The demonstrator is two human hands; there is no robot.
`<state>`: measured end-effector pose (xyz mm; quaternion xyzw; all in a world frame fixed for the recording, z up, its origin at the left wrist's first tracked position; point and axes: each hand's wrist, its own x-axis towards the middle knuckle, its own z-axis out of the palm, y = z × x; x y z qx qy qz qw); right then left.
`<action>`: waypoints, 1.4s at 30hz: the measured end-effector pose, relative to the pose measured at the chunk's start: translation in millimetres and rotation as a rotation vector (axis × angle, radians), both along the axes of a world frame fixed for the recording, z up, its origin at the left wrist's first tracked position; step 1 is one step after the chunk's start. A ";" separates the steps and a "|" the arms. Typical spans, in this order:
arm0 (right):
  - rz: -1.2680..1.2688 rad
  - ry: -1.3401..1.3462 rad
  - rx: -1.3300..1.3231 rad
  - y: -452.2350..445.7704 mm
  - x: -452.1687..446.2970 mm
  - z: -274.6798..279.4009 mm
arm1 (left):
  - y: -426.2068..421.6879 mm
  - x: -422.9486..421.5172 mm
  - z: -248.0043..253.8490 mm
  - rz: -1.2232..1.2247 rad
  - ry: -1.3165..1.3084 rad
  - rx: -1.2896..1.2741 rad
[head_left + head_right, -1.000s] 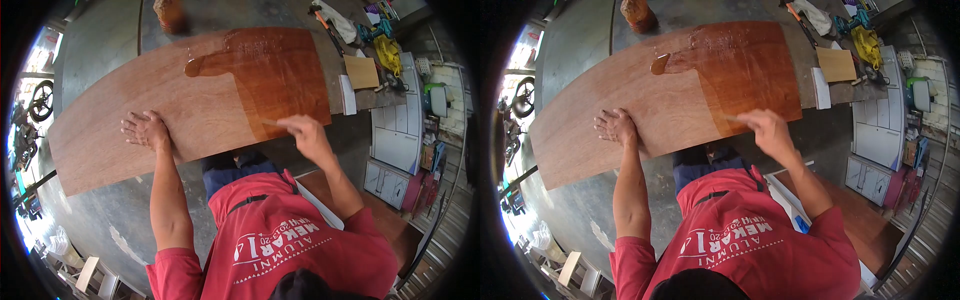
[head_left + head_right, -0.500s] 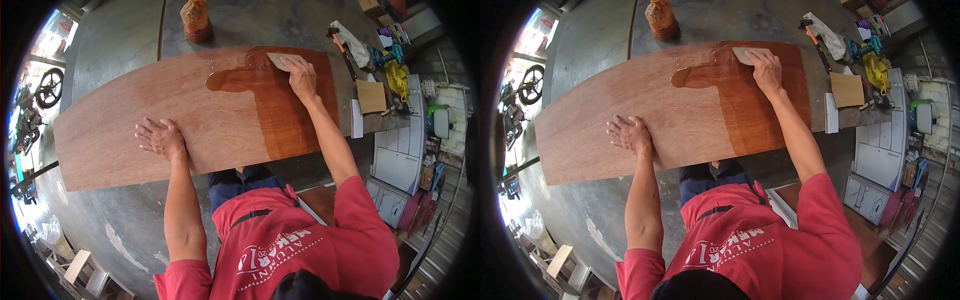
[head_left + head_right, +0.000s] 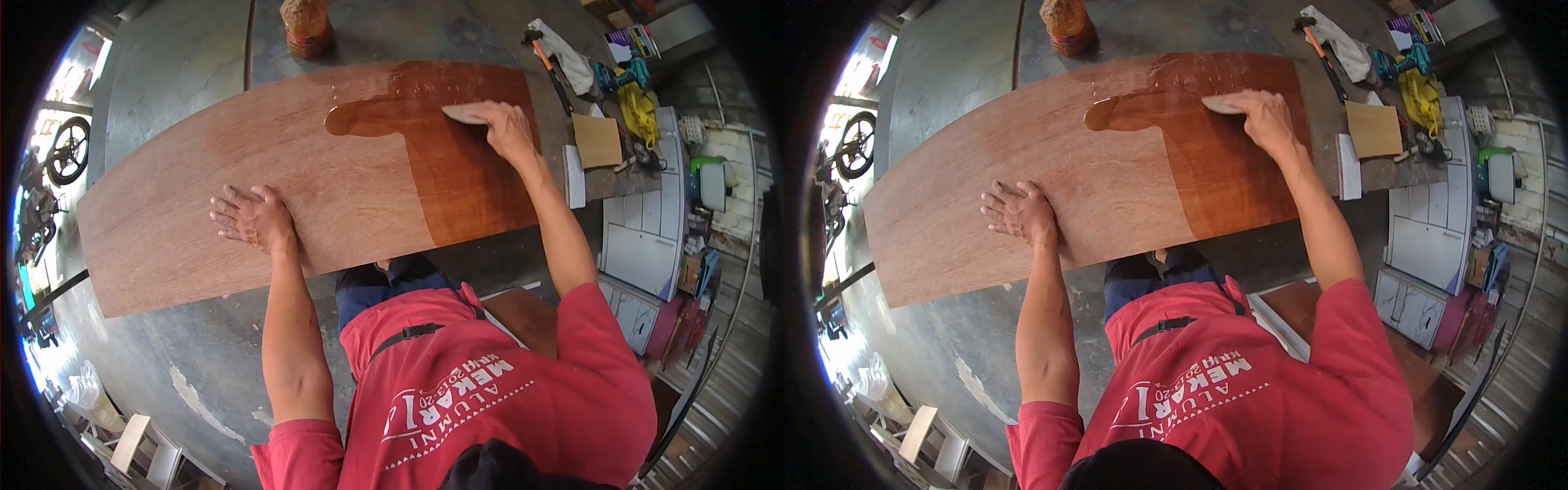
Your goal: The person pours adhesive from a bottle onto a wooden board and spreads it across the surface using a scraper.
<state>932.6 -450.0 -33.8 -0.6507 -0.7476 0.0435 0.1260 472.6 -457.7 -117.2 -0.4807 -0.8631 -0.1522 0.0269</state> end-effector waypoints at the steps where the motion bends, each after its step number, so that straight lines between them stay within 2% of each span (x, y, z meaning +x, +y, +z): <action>1: 0.004 -0.022 -0.016 -24.6 -4.6 5.4 | -0.4 -0.2 -0.4 0.006 0.004 -0.002; 4: -0.014 0.016 -0.039 -99.2 -24.2 23.5 | 0.2 -0.7 -1.5 0.006 0.014 -0.025; 7: -0.073 0.024 -0.048 -174.7 -37.0 18.6 | 0.9 -2.7 -6.7 0.008 -0.001 -0.016; 9: -0.138 0.031 -0.128 -211.3 -50.1 29.0 | 2.4 -3.6 -10.5 -0.012 -0.009 0.000; 12: -0.213 0.061 -0.081 -253.2 -58.8 40.9 | 0.7 -2.2 -8.2 -0.022 -0.030 0.005; 14: -0.200 0.001 -0.468 -266.2 -62.5 57.2 | -1.7 -9.9 -4.4 -0.043 -0.040 0.009; 15: -0.223 0.008 -0.439 -263.9 -62.5 63.1 | -2.5 -10.7 -2.8 -0.055 -0.064 0.000; 17: -0.374 0.228 -0.212 -257.2 -58.9 68.7 | -4.7 -29.7 -0.5 -0.081 -0.079 0.005; 18: -0.369 0.297 -0.036 -246.6 -58.4 72.3 | -6.5 -46.4 1.2 -0.162 -0.218 0.087; 19: -0.487 0.267 -0.027 -238.5 -58.4 77.5 | -6.2 -62.9 3.5 -0.246 -0.359 0.165; 22: -0.540 0.147 0.124 -212.0 -46.5 49.5 | -1.7 -102.1 12.7 -0.202 -0.301 0.169; 24: -0.696 -0.072 0.258 -194.7 -51.4 15.8 | 6.7 -128.1 8.2 -0.200 -0.240 0.185; 25: -0.774 -0.213 0.036 -185.6 -71.2 6.7 | 7.4 -141.1 6.0 -0.188 -0.175 0.185; 27: -0.426 -0.195 0.307 -188.7 -102.5 -54.0 | 3.8 -152.2 5.7 -0.197 -0.161 0.143; 28: -0.427 -0.201 0.306 -191.4 -116.5 -40.4 | 0.2 -155.1 4.7 -0.191 -0.116 0.090; 30: -0.509 0.124 0.131 -188.4 -138.2 1.6 | -5.6 -156.7 -1.6 -0.162 -0.073 0.036; 31: -0.605 0.031 0.185 -182.5 -122.2 -7.3 | -8.3 -157.9 -5.8 -0.207 -0.059 0.019; 32: -0.766 -0.114 0.089 -176.9 -110.2 10.4 | -11.1 -159.9 -8.0 -0.250 -0.044 0.003; 33: -0.891 -0.129 0.050 -173.0 -90.4 14.2 | -14.2 -158.8 -4.4 -0.228 -0.039 0.003; 35: -0.988 -0.134 0.040 -169.0 -53.3 -4.4 | -16.6 -148.2 8.6 -0.255 -0.035 -0.015; 37: -0.996 -0.117 0.006 -151.9 -74.0 -16.9 | -11.8 -148.0 4.5 -0.206 -0.032 0.000; 39: -0.862 -0.082 -0.147 -116.9 -130.0 -2.0 | -8.7 -143.1 2.8 -0.179 -0.020 -0.034; 42: -0.505 0.073 -0.159 -66.2 -192.4 7.9 | -14.2 -136.0 15.0 -0.169 -0.012 -0.058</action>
